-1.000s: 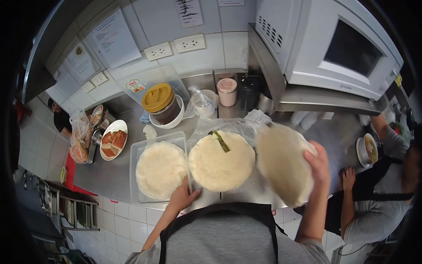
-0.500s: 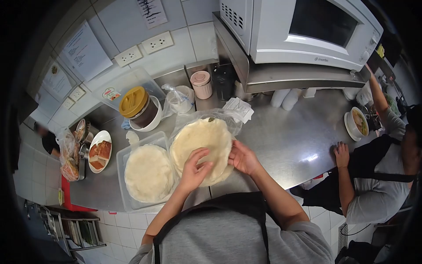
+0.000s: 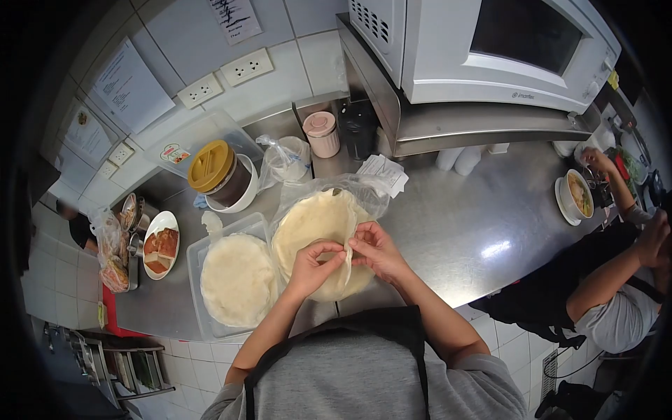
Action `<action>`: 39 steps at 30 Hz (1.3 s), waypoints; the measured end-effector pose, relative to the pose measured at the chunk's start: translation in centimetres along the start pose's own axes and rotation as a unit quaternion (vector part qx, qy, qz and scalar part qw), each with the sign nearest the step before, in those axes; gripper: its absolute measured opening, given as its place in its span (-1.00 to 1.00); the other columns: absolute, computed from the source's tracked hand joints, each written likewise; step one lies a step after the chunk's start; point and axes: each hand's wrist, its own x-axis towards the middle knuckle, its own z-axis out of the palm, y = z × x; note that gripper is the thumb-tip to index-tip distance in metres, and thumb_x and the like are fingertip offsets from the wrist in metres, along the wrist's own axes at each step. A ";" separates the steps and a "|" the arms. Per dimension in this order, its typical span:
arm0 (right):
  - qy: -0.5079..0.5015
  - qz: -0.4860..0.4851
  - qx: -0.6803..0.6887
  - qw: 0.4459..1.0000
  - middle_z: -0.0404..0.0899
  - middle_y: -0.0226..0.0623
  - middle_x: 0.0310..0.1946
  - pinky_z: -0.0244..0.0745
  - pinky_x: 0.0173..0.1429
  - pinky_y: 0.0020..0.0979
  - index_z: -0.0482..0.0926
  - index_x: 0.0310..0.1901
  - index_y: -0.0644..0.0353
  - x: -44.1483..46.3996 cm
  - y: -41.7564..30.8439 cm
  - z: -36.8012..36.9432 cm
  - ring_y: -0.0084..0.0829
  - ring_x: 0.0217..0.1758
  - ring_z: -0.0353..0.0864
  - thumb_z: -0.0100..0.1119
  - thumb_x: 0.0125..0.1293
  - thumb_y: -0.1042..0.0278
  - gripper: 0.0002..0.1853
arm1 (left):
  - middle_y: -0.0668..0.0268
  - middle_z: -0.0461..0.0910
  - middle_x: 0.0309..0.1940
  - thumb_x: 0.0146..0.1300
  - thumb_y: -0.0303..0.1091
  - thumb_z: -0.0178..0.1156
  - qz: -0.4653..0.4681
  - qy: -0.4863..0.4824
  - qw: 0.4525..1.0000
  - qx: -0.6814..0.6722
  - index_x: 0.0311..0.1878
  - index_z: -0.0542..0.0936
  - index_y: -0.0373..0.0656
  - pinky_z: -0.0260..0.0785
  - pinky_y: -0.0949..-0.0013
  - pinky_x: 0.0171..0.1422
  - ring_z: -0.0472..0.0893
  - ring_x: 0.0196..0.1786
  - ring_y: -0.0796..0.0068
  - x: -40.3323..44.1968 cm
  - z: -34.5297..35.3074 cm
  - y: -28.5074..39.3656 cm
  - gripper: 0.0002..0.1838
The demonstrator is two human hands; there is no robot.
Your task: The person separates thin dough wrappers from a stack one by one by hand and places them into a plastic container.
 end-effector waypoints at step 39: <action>0.002 -0.115 -0.414 0.903 0.43 -0.14 0.04 0.38 0.16 -0.35 0.18 0.26 0.32 0.5 -0.1 1.1 -0.31 0.09 0.46 0.09 0.21 0.41 -0.42 | 0.06 0.56 -0.55 0.36 -0.11 0.01 -0.007 -0.003 0.929 0.371 -0.36 0.52 -0.32 0.42 0.30 -0.31 0.58 -0.48 0.28 1.1 0.2 1.2 -0.60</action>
